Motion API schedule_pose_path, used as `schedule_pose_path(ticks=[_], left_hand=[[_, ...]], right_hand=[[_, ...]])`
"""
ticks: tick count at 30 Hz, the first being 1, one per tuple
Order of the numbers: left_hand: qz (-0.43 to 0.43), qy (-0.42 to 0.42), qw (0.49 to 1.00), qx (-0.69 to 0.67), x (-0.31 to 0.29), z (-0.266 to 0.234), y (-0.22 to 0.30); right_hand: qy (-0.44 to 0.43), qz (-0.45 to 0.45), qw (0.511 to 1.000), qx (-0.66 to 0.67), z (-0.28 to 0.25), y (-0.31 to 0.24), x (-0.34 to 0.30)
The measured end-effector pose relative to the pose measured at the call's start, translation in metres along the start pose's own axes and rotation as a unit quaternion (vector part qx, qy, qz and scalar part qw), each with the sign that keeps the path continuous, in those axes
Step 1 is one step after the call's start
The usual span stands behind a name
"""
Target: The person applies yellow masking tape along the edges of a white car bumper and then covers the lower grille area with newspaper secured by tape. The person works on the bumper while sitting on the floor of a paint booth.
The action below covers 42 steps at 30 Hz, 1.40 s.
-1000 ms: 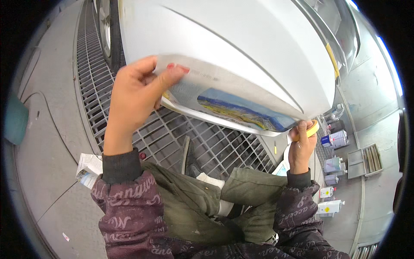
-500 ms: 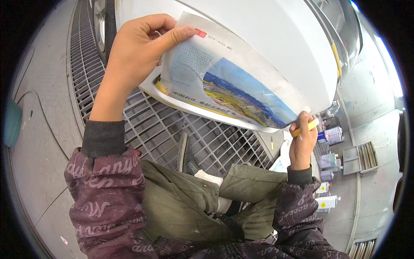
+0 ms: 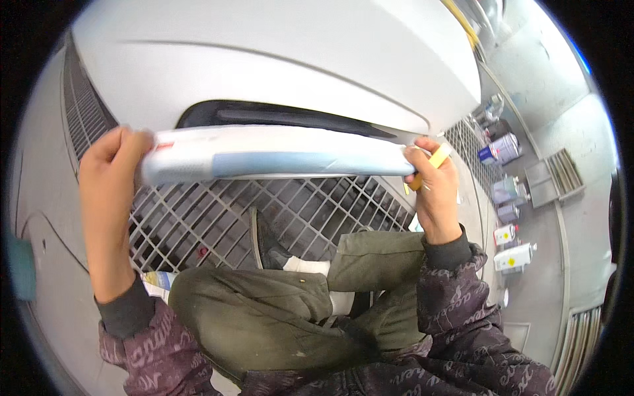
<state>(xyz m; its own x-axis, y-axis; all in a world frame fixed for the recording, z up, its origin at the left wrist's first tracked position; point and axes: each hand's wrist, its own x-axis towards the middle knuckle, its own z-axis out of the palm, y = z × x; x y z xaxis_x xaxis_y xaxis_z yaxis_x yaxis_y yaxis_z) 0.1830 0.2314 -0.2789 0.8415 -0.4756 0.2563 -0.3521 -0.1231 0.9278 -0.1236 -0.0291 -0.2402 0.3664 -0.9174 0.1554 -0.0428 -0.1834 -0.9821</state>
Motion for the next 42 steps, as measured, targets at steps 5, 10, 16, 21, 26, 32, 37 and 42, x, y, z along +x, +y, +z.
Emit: schedule_pose_path(ticks=[5,10,16,21,26,32,37,42], left_hand=[[0.238,0.095,0.945,0.204,-0.018,0.01,0.022],[0.497,-0.068,0.811,0.303,-0.041,0.076,0.081],[0.486,-0.069,0.827,0.272,-0.038,0.117,0.076],[0.437,-0.077,0.862,0.246,-0.037,0.126,0.082],[0.397,-0.108,0.875,0.254,-0.037,0.124,0.084],[0.41,-0.124,0.87,0.244,-0.034,0.121,0.081],[0.379,-0.124,0.867,0.299,-0.031,0.104,0.082],[0.303,-0.179,0.875,0.333,-0.031,0.08,0.094]], right_hand=[[-0.012,0.011,1.0,0.003,0.007,0.007,0.001],[-0.005,0.008,1.0,0.02,0.005,-0.001,0.007],[-0.006,-0.07,0.997,-0.037,0.008,0.006,0.012],[0.033,-0.482,0.817,-0.316,-0.003,0.009,0.005],[-0.099,-0.559,0.711,-0.415,0.024,-0.003,0.0],[-0.081,-0.615,0.676,-0.398,0.038,0.004,0.016],[-0.105,-0.592,0.704,-0.377,0.035,0.014,0.022],[-0.131,-0.598,0.705,-0.359,0.02,0.01,0.026]])
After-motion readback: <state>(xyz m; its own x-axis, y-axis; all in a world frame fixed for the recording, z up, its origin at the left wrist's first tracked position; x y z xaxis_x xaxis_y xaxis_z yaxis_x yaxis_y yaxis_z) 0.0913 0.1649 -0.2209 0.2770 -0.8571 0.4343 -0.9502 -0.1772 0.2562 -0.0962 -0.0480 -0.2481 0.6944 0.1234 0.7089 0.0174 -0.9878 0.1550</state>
